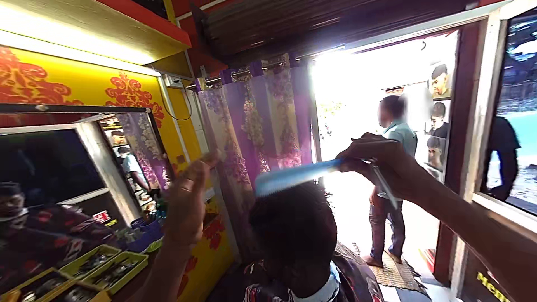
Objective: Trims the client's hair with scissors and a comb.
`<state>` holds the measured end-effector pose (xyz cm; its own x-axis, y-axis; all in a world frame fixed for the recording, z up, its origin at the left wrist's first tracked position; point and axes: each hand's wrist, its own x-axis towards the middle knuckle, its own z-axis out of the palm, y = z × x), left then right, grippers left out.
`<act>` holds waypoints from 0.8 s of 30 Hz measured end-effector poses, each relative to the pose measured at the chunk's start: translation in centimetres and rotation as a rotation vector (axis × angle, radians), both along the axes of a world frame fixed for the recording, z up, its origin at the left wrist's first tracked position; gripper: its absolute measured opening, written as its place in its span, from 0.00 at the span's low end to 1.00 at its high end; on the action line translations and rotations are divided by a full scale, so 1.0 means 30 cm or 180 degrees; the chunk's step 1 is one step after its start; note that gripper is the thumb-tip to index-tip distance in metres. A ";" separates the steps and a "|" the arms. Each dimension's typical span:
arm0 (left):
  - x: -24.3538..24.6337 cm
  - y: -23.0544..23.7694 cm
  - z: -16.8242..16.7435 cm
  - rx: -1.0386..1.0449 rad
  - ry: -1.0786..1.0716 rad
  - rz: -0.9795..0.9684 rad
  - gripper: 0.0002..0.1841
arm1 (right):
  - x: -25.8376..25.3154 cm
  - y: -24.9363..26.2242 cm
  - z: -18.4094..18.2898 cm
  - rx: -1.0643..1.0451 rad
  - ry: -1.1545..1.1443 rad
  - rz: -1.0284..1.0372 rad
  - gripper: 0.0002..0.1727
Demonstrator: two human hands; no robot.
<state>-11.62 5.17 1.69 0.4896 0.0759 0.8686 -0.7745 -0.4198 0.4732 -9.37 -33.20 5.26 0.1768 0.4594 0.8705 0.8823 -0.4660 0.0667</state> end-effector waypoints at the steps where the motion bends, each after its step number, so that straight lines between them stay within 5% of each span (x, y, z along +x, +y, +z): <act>1: 0.018 -0.014 -0.045 0.0319 0.0024 0.0089 0.22 | 0.048 0.026 0.034 -0.0284 -0.0213 0.0324 0.10; 4: 0.039 -0.125 -0.093 0.1742 -0.0143 0.0300 0.21 | 0.198 0.120 0.103 -0.0972 -0.0599 0.1208 0.08; 7: -0.010 -0.294 -0.085 0.2609 0.0218 0.0764 0.22 | 0.344 0.125 0.110 -0.1627 -0.0552 0.1388 0.08; 16: -0.056 -0.572 -0.084 0.3997 0.0415 0.1875 0.23 | 0.574 -0.031 -0.323 -0.0873 -0.0482 0.1847 0.05; 20: -0.099 -0.579 -0.050 0.3769 0.0427 0.1860 0.26 | 0.565 -0.046 -0.446 -0.0993 -0.0958 0.1809 0.07; 24: -0.146 -0.538 0.043 0.2670 0.0397 0.2041 0.28 | 0.550 -0.015 -0.269 -0.0589 -0.0888 0.2378 0.08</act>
